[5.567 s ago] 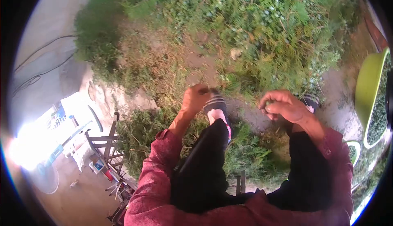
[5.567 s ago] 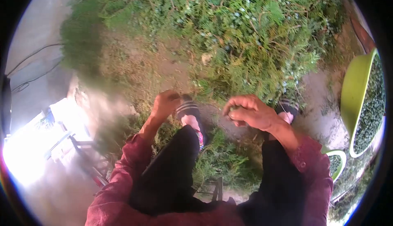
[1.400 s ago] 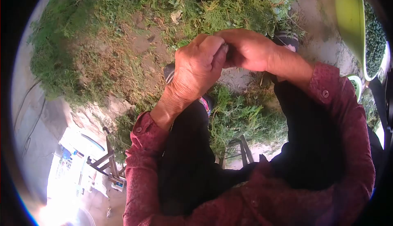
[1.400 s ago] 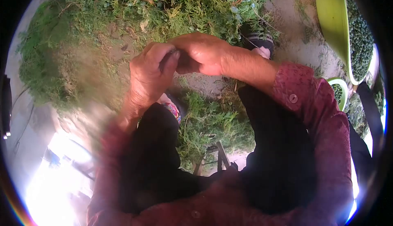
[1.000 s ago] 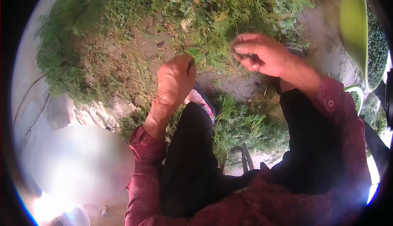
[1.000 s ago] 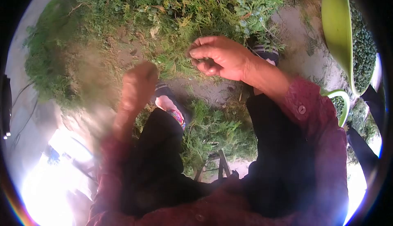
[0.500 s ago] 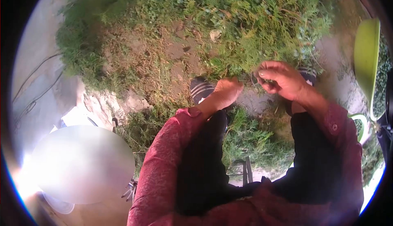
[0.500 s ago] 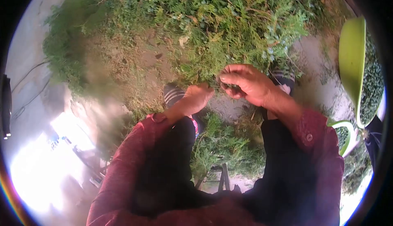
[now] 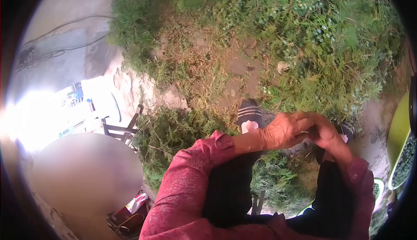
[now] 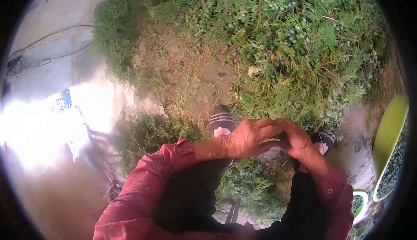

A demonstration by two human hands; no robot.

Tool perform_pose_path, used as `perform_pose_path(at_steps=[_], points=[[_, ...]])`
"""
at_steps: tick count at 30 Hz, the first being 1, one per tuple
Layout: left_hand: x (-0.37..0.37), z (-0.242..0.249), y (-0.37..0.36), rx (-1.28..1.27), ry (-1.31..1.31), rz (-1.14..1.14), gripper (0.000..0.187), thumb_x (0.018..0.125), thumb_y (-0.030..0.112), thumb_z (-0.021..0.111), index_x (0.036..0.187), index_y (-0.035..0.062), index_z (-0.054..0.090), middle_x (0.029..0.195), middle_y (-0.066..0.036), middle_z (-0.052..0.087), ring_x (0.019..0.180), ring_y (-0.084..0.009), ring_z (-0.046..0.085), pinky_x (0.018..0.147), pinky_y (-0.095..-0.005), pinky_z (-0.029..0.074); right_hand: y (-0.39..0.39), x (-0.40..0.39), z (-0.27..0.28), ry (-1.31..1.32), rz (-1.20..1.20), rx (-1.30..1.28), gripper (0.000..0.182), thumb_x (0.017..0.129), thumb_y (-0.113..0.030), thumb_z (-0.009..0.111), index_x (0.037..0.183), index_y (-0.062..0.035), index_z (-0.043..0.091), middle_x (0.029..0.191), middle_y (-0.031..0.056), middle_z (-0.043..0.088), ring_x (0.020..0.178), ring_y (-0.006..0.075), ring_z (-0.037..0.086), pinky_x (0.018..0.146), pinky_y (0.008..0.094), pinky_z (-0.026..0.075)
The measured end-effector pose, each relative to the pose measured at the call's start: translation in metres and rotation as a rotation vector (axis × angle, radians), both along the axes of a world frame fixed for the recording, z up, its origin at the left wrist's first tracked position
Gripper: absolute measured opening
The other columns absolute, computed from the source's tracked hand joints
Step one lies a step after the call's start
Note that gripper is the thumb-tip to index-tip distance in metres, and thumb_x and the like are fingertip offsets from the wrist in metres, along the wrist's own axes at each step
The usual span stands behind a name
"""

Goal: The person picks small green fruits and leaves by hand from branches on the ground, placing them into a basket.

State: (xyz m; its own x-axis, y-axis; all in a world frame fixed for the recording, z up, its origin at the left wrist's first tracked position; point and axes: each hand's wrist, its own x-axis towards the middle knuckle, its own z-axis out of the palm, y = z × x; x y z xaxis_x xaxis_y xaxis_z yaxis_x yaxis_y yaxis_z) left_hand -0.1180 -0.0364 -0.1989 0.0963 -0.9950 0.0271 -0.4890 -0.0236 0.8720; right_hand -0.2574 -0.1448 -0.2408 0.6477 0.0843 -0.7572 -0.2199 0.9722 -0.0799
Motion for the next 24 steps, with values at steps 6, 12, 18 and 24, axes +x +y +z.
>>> perform_pose_path(at_steps=[6,12,18,24], points=[[0.124,-0.045,0.043,0.396,-0.068,0.58,0.035,0.067,0.01,0.069,0.099,0.0067,0.057,0.097,-0.01,0.055,0.083,-0.0229,0.057,0.067,-0.0309,0.05,-0.017,0.002,0.002,-0.033,0.207,-0.126,0.021,0.083,-0.025,0.058,0.085,-0.0044,0.055,0.08,0.0063,0.057,0.063,0.0143,0.055,0.047,0.0238,0.045],[0.245,-0.107,0.112,0.645,-0.668,0.94,0.034,0.072,0.02,0.059,0.103,0.0069,0.059,0.094,-0.017,0.059,0.093,-0.0312,0.054,0.079,-0.0387,0.043,-0.013,0.007,0.002,-0.038,0.38,-0.22,0.019,0.083,-0.026,0.058,0.085,-0.0064,0.057,0.08,0.0045,0.06,0.062,0.0121,0.055,0.051,0.0243,0.044],[0.26,-0.12,0.087,0.83,-0.511,0.942,0.034,0.074,0.019,0.056,0.107,0.0103,0.054,0.1,-0.017,0.058,0.092,-0.0326,0.056,0.077,-0.0395,0.046,-0.019,0.017,0.001,-0.032,0.395,-0.267,0.019,0.084,-0.026,0.056,0.088,-0.0068,0.056,0.077,0.0044,0.059,0.06,0.0137,0.055,0.05,0.0249,0.043],[0.272,-0.134,0.1,0.922,-0.378,1.171,0.03,0.072,0.02,0.059,0.1,0.0106,0.059,0.088,-0.016,0.062,0.083,-0.0305,0.06,0.072,-0.0377,0.047,-0.021,0.027,0.004,0.039,0.4,-0.222,0.02,0.083,-0.024,0.057,0.086,-0.0046,0.058,0.077,0.0032,0.06,0.059,0.012,0.055,0.053,0.0247,0.045]])
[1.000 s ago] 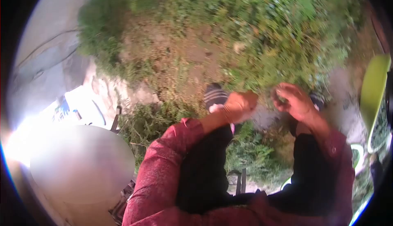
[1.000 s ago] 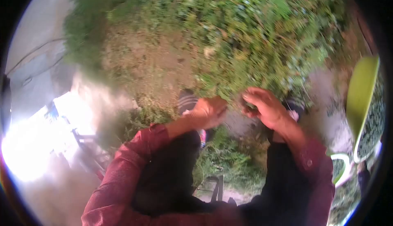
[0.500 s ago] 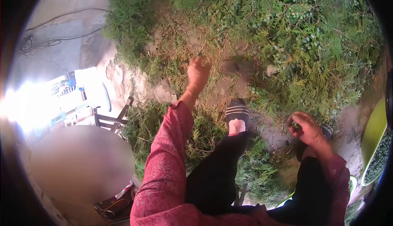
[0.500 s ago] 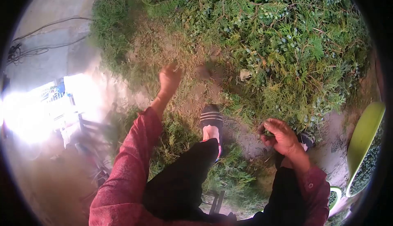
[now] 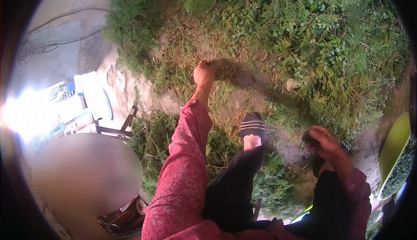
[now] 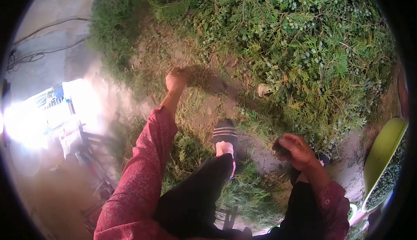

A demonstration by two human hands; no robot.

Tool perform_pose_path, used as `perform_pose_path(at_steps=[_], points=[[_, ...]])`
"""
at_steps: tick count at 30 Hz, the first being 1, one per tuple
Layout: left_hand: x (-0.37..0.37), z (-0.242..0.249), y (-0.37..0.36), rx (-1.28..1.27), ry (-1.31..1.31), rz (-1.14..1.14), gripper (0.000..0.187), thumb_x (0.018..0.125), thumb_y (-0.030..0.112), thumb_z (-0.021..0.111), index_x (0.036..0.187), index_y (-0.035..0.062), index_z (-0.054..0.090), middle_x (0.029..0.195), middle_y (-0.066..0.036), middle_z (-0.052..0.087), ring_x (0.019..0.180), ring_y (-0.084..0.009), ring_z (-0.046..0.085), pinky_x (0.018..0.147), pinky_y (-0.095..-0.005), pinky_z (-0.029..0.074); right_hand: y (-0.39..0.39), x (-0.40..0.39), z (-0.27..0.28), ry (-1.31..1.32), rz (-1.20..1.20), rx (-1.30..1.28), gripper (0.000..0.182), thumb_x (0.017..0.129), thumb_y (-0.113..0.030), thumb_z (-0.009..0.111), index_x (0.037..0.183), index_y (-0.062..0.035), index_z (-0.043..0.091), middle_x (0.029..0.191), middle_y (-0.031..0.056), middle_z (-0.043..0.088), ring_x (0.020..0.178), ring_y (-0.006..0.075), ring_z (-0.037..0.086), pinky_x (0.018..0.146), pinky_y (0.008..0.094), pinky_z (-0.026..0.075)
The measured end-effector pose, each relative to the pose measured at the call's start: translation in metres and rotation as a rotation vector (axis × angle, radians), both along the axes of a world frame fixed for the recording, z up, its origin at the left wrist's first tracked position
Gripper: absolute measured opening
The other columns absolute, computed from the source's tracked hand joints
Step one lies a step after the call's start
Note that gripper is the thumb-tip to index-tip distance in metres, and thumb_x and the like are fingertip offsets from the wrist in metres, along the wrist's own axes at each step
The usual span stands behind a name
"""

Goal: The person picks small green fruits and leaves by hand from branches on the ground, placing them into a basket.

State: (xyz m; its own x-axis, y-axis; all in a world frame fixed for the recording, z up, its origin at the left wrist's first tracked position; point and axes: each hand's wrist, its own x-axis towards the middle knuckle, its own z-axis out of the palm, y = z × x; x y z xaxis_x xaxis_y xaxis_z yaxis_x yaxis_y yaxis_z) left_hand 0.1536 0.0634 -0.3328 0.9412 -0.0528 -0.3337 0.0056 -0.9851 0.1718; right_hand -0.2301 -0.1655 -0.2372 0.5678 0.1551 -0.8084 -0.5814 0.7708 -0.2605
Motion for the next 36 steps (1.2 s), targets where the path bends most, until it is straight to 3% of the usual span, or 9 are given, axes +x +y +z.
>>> perform_pose_path(at_steps=[6,9,12,17,20,25,29,32,36], points=[[0.003,-0.008,0.013,0.013,-0.021,-0.113,0.03,0.069,0.018,0.061,0.098,0.0084,0.06,0.086,-0.016,0.063,0.08,-0.0277,0.061,0.071,-0.0347,0.048,0.001,0.0,-0.005,-0.039,-0.022,0.032,0.02,0.084,-0.026,0.056,0.085,-0.0068,0.058,0.077,0.0039,0.06,0.06,0.0118,0.056,0.052,0.0241,0.045],[0.004,0.001,0.012,-0.234,0.05,0.099,0.024,0.069,0.011,0.06,0.093,0.0056,0.06,0.077,-0.014,0.063,0.063,-0.0232,0.061,0.058,-0.0322,0.049,0.0,0.004,0.002,-0.037,0.001,-0.005,0.021,0.083,-0.027,0.056,0.084,-0.0065,0.059,0.077,0.0034,0.06,0.06,0.0108,0.055,0.052,0.0237,0.045],[0.006,0.01,0.017,-0.846,0.267,0.426,0.014,0.073,0.0,0.057,0.087,-0.0009,0.056,0.064,-0.009,0.057,0.047,-0.0186,0.055,0.04,-0.0276,0.045,0.003,0.002,0.0,-0.012,-0.018,-0.013,0.021,0.083,-0.027,0.057,0.084,-0.0066,0.059,0.077,0.0029,0.059,0.061,0.011,0.054,0.053,0.024,0.045],[0.011,0.023,0.022,-1.025,0.3,0.505,0.014,0.076,0.001,0.057,0.089,-0.0025,0.053,0.068,-0.011,0.057,0.046,-0.0205,0.056,0.039,-0.0298,0.046,0.003,0.001,0.002,-0.03,-0.007,-0.007,0.019,0.082,-0.027,0.057,0.084,-0.0075,0.059,0.078,0.0022,0.059,0.063,0.0118,0.053,0.055,0.0251,0.044],[0.011,0.034,0.022,-0.967,0.335,0.51,0.02,0.075,0.008,0.059,0.093,-0.0024,0.056,0.074,-0.009,0.058,0.061,-0.0211,0.057,0.053,-0.0336,0.048,0.001,-0.002,0.0,-0.033,-0.014,0.01,0.017,0.083,-0.025,0.057,0.083,-0.008,0.057,0.08,0.0032,0.059,0.066,0.0128,0.053,0.056,0.0261,0.044],[0.011,0.026,0.006,-1.482,0.746,0.536,0.01,0.081,0.005,0.051,0.089,-0.0003,0.052,0.074,-0.01,0.056,0.063,-0.0196,0.056,0.057,-0.0377,0.05,0.0,0.0,0.003,-0.026,-0.013,0.009,0.017,0.084,-0.025,0.056,0.082,-0.0081,0.056,0.081,0.0045,0.059,0.069,0.0135,0.054,0.057,0.0266,0.045],[0.005,0.025,-0.029,-1.484,0.823,0.599,0.012,0.079,0.004,0.054,0.09,0.0008,0.053,0.075,-0.008,0.056,0.061,-0.0176,0.056,0.054,-0.033,0.049,-0.001,-0.001,0.005,-0.018,-0.026,0.019,0.017,0.084,-0.024,0.056,0.082,-0.0077,0.056,0.081,0.0043,0.059,0.068,0.0133,0.054,0.057,0.0259,0.044],[0.001,0.015,-0.049,-1.084,0.594,0.246,0.023,0.071,0.002,0.065,0.091,-0.0006,0.055,0.065,-0.006,0.057,0.05,-0.0135,0.053,0.044,-0.0252,0.045,-0.002,-0.003,0.001,-0.021,-0.031,0.028,0.017,0.084,-0.025,0.057,0.085,-0.0081,0.057,0.08,0.0035,0.059,0.066,0.0129,0.054,0.057,0.0254,0.045],[-0.007,0.014,-0.071,-0.756,0.464,0.016,0.04,0.064,0.007,0.072,0.099,-0.001,0.054,0.065,-0.008,0.059,0.049,-0.011,0.053,0.041,-0.0246,0.042,-0.004,-0.003,0.001,-0.014,-0.033,0.028,0.016,0.084,-0.024,0.056,0.086,-0.0082,0.057,0.079,0.0034,0.06,0.063,0.0128,0.054,0.056,0.025,0.046]])
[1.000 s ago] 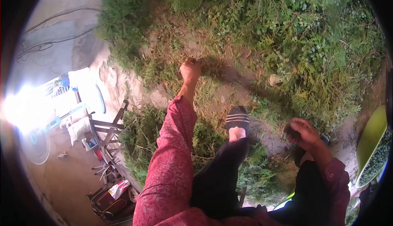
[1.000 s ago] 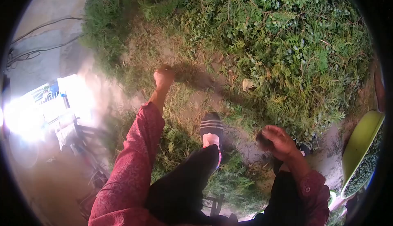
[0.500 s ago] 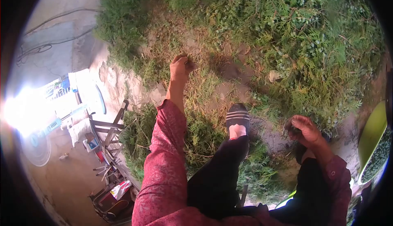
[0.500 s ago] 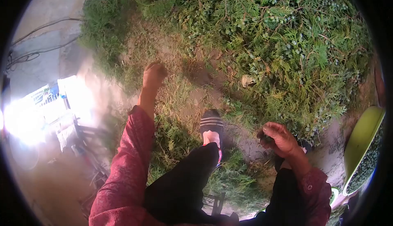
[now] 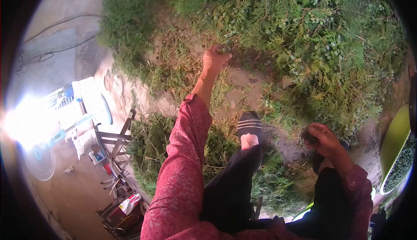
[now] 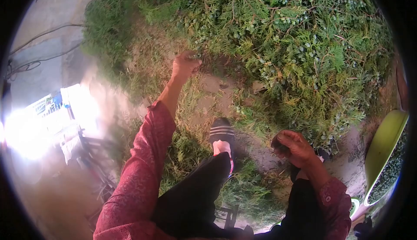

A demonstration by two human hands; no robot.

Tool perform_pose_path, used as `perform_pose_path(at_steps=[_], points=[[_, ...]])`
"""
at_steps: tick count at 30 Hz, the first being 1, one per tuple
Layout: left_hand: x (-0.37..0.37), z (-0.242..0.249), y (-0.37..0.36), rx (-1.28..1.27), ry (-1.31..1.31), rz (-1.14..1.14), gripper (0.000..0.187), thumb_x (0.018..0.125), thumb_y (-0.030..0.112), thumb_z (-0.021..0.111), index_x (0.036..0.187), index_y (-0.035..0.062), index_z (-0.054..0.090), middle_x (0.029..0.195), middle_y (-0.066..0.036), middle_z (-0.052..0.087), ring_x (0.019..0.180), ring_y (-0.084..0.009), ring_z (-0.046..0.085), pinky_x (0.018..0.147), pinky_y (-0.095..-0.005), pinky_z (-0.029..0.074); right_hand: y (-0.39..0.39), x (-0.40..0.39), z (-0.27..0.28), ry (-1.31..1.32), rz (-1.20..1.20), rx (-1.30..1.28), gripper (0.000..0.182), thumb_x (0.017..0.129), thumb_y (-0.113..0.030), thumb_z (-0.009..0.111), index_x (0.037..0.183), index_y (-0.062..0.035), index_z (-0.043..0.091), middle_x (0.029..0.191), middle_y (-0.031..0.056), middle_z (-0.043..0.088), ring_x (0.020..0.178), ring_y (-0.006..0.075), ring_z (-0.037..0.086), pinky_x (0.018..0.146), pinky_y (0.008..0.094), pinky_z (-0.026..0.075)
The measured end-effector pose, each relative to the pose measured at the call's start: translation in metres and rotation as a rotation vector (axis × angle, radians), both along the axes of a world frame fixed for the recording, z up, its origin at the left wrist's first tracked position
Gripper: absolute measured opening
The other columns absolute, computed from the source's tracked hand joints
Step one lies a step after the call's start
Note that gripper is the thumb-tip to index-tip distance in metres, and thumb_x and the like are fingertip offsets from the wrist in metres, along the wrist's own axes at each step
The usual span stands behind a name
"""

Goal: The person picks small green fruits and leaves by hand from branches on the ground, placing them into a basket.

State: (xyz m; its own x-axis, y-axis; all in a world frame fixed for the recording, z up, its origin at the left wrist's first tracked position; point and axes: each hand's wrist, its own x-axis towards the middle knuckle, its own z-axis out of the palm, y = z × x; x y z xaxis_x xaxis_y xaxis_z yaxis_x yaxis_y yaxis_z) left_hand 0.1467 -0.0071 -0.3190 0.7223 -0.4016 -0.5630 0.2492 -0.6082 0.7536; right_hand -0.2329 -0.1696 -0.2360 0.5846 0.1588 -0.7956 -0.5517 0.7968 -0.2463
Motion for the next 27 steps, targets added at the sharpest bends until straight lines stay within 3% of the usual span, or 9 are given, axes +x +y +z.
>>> perform_pose_path(at_steps=[6,7,9,12,19,21,24,25,27], points=[[0.0,-0.023,0.001,0.234,-0.347,-0.169,0.041,0.064,0.007,0.072,0.1,0.0005,0.054,0.066,-0.008,0.061,0.048,-0.0108,0.053,0.039,-0.0241,0.042,-0.003,-0.001,0.0,-0.017,-0.021,0.028,0.018,0.086,-0.022,0.053,0.084,-0.0053,0.058,0.077,0.0033,0.059,0.063,0.0103,0.054,0.055,0.0233,0.045],[0.0,-0.022,0.0,0.234,-0.347,-0.17,0.041,0.064,0.007,0.072,0.1,0.0005,0.054,0.066,-0.008,0.061,0.048,-0.0108,0.053,0.039,-0.0241,0.042,-0.002,-0.001,-0.001,-0.017,-0.022,0.028,0.018,0.086,-0.022,0.053,0.084,-0.0053,0.058,0.077,0.0033,0.059,0.063,0.0103,0.054,0.055,0.0233,0.045],[-0.001,-0.018,-0.004,0.164,-0.086,0.027,0.037,0.067,0.005,0.067,0.101,0.0016,0.055,0.068,-0.008,0.061,0.048,-0.0112,0.054,0.04,-0.0241,0.045,-0.002,-0.001,-0.001,-0.024,-0.019,0.006,0.015,0.086,-0.022,0.053,0.083,-0.0072,0.055,0.074,0.0044,0.059,0.059,0.012,0.054,0.052,0.0236,0.045],[0.001,-0.008,-0.005,0.13,0.027,0.037,0.027,0.073,0.002,0.06,0.099,0.0003,0.053,0.072,-0.009,0.06,0.054,-0.0117,0.056,0.043,-0.0247,0.048,0.0,-0.002,-0.002,-0.009,-0.021,-0.008,0.015,0.086,-0.022,0.053,0.081,-0.0074,0.055,0.073,0.0043,0.059,0.058,0.0122,0.054,0.051,0.0235,0.044],[-0.007,-0.008,-0.009,0.23,-0.123,-0.042,0.029,0.074,0.002,0.056,0.103,-0.0003,0.054,0.072,-0.011,0.061,0.054,-0.0148,0.06,0.044,-0.0267,0.05,0.002,-0.002,-0.001,-0.033,-0.016,-0.02,0.011,0.086,-0.017,0.051,0.083,-0.0077,0.054,0.073,0.0046,0.059,0.058,0.0122,0.055,0.049,0.023,0.044],[-0.004,-0.022,-0.004,0.245,-0.339,-0.143,0.028,0.071,0.006,0.057,0.099,0.0044,0.059,0.064,-0.013,0.061,0.051,-0.0153,0.06,0.047,-0.0275,0.049,0.002,-0.002,0.001,0.004,-0.016,-0.026,0.009,0.085,-0.016,0.05,0.082,-0.0078,0.053,0.074,0.0049,0.059,0.058,0.0123,0.055,0.049,0.0231,0.044],[-0.001,-0.033,0.0,0.262,-0.447,-0.217,0.029,0.071,0.006,0.056,0.099,0.004,0.058,0.062,-0.014,0.06,0.05,-0.0139,0.06,0.05,-0.0274,0.049,0.002,-0.003,0.0,-0.018,-0.017,-0.001,0.016,0.087,-0.019,0.051,0.086,-0.0043,0.057,0.077,0.0033,0.059,0.061,0.0103,0.053,0.054,0.0236,0.043],[-0.001,-0.03,-0.002,0.263,-0.447,-0.218,0.029,0.071,0.006,0.056,0.099,0.004,0.058,0.062,-0.014,0.06,0.05,-0.0139,0.06,0.05,-0.0274,0.049,0.002,-0.004,0.0,-0.018,-0.018,0.0,0.016,0.087,-0.019,0.051,0.086,-0.0043,0.057,0.077,0.0033,0.059,0.061,0.0103,0.053,0.054,0.0236,0.043],[-0.001,-0.021,-0.009,0.289,-0.183,-0.13,0.032,0.076,0.004,0.057,0.107,-0.0021,0.052,0.078,-0.014,0.06,0.052,-0.019,0.06,0.042,-0.0283,0.05,0.002,-0.004,-0.001,-0.022,-0.016,0.005,0.015,0.087,-0.018,0.05,0.086,-0.0044,0.057,0.077,0.0032,0.059,0.061,0.0105,0.053,0.054,0.0237,0.043]])
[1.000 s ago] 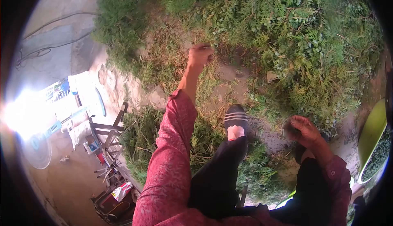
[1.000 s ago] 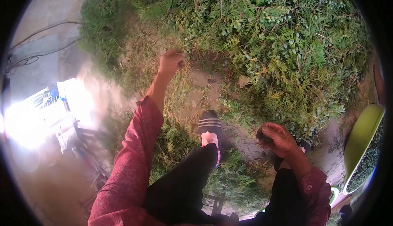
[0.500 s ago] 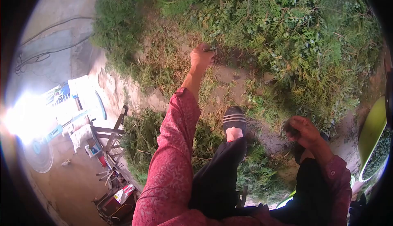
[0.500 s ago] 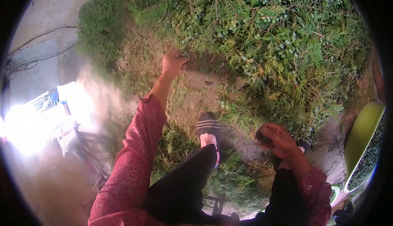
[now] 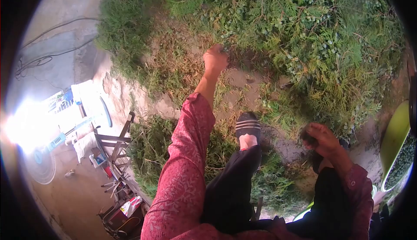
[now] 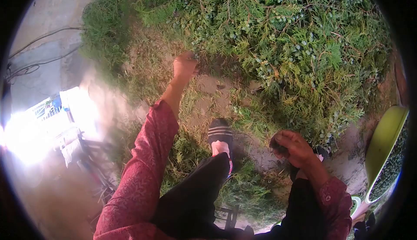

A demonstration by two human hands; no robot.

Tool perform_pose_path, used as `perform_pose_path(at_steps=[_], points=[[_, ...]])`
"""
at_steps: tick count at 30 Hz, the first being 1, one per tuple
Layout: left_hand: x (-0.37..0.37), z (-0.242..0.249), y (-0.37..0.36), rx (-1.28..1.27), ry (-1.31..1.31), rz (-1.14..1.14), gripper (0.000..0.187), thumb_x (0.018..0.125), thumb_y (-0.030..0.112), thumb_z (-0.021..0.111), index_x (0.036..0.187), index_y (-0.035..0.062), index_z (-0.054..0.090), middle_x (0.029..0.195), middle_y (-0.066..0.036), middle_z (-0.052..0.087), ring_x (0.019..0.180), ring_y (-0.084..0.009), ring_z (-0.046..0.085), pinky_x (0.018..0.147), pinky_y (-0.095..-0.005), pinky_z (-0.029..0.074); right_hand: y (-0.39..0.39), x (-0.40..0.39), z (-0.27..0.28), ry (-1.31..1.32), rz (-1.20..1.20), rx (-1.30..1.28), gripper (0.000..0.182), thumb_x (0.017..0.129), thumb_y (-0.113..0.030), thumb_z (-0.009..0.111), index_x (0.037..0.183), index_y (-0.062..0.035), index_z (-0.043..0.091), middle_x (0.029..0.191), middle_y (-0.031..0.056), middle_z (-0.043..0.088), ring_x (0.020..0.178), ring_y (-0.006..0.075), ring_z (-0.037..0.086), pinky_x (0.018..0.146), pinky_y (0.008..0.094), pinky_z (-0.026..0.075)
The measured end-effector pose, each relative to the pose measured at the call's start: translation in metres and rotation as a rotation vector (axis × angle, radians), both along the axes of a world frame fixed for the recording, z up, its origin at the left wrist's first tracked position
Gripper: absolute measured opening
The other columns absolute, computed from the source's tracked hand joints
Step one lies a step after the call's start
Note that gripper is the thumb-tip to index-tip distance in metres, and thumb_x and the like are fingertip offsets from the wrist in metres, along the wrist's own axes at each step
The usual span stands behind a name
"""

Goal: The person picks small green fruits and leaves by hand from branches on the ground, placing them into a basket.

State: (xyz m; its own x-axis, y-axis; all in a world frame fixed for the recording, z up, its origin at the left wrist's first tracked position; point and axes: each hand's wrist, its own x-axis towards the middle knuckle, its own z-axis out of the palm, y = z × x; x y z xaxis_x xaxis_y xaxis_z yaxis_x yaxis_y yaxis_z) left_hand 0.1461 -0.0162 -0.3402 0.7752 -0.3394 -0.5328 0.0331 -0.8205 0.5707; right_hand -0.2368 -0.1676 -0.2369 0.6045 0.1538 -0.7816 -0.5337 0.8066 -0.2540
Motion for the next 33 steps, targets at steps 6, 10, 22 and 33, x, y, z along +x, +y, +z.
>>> perform_pose_path(at_steps=[6,10,22,33], points=[[-0.002,0.03,0.026,-0.552,0.518,0.458,0.031,0.076,0.002,0.059,0.105,-0.0038,0.049,0.071,-0.012,0.057,0.059,-0.0198,0.059,0.048,-0.0371,0.052,-0.002,0.0,0.003,-0.008,-0.004,0.002,0.017,0.086,-0.021,0.052,0.084,-0.0047,0.057,0.078,0.0031,0.058,0.063,0.0113,0.053,0.054,0.0247,0.043],[-0.022,0.051,0.04,-0.772,0.807,0.392,0.012,0.08,0.004,0.055,0.092,0.0024,0.051,0.072,-0.009,0.056,0.056,-0.0178,0.057,0.049,-0.0347,0.05,0.0,0.0,0.011,-0.026,-0.023,-0.016,0.021,0.086,-0.025,0.053,0.086,-0.0043,0.057,0.08,0.0036,0.056,0.068,0.0124,0.054,0.056,0.0249,0.044],[-0.175,0.15,-0.021,-0.363,0.902,-0.3,0.022,0.076,0.004,0.061,0.097,0.0023,0.055,0.076,-0.006,0.06,0.06,-0.0137,0.059,0.055,-0.0273,0.05,0.009,0.006,0.011,-0.071,-0.272,0.28,0.028,0.09,-0.026,0.045,0.104,-0.0026,0.053,0.095,0.0088,0.058,0.087,0.0219,0.058,0.074,0.0363,0.049],[-0.165,0.116,-0.031,-0.362,-0.053,-0.511,0.025,0.074,0.012,0.063,0.096,0.0013,0.058,0.084,-0.013,0.062,0.066,-0.0155,0.06,0.057,-0.0269,0.049,0.007,-0.025,-0.007,-0.161,-0.158,0.375,0.013,0.084,-0.017,0.055,0.09,-0.0064,0.055,0.08,0.0068,0.055,0.058,0.0113,0.046,0.044,0.021,0.035]])
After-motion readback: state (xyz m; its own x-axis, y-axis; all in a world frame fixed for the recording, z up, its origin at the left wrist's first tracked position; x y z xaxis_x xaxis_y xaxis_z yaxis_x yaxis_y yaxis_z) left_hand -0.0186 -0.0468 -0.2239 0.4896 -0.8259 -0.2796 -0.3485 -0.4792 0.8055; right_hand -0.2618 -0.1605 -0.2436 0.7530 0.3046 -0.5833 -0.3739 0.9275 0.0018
